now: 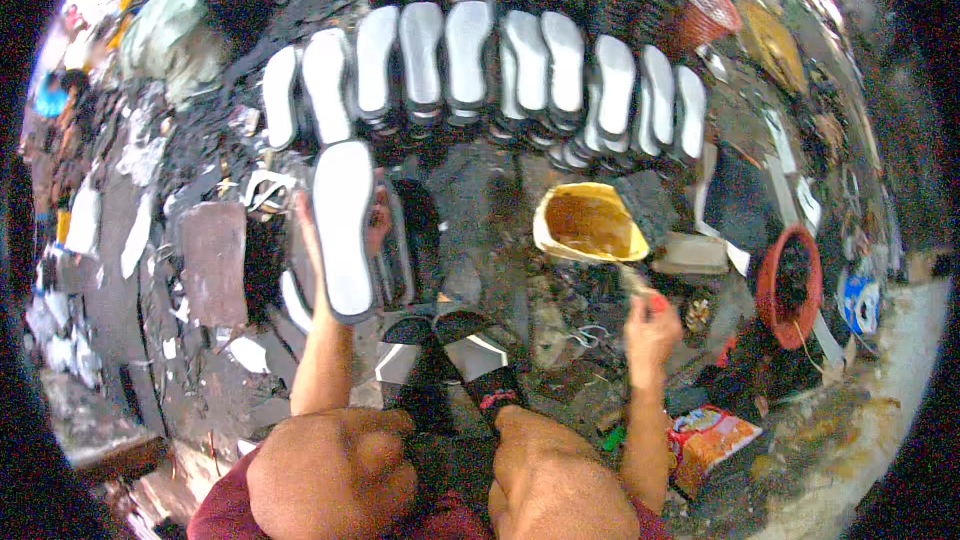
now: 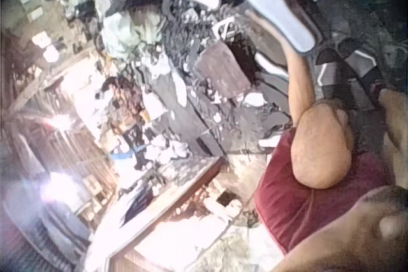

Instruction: The person applies glue to white shoe insoles using a brush and a yellow container, then places each glued insole onto a black sole. The person repeats this process for multiple insoles in a cluttered workshop.

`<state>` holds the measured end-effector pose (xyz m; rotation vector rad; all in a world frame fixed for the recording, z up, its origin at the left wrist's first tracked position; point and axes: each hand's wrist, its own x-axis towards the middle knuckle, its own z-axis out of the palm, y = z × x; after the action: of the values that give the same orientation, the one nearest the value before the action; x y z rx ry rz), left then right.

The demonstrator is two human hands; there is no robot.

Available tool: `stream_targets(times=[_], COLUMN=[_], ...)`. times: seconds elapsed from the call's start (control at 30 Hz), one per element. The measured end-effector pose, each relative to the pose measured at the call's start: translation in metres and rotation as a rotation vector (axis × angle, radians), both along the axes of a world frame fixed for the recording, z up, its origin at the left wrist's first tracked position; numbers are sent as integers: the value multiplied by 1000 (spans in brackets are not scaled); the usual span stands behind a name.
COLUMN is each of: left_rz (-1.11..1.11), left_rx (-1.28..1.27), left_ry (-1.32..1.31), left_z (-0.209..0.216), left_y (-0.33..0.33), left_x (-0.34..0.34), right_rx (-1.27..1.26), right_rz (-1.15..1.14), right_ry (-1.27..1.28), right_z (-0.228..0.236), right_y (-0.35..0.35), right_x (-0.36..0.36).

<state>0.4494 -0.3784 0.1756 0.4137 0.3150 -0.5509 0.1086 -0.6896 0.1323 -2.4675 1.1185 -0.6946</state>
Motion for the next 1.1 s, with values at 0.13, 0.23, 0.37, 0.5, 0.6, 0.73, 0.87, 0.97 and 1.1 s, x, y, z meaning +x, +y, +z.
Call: stream_targets(times=[0.13, 0.23, 0.37, 0.5, 0.6, 0.73, 0.87, 0.97, 1.1], left_rz=[-88, -207, -389, -336, -294, -372, -337, -330, -170], left_rx=[-224, -365, -363, -168, -48, 114, 307, 70, 245], left_ry=[13, 31, -63, 55, -65, 4, -42, -62, -95], left_z=[8, 6, 3, 5, -9, 1, -7, -48, -24], left_y=[-19, -5, -14, -29, -27, -24, -19, 19, -4], left_x=[0, 2, -8, -18, -27, -28, -5, 13, -5], right_rx=[-70, 284, 717, 781, 240, 137, 272, 409, 322], right_rz=[-109, 53, 550, 1043, 996, 943, 1389, 1534, 1111], right_ry=[-222, -689, -660, -277, -412, -526, -244, -393, -590], right_z=[59, 115, 146, 114, 108, 97, 92, 104, 99], right_y=[-55, -45, 69, 155, 136, 116, 166, 181, 138], right_x=[6, 77, 166, 211, 248, 285, 223, 197, 243])
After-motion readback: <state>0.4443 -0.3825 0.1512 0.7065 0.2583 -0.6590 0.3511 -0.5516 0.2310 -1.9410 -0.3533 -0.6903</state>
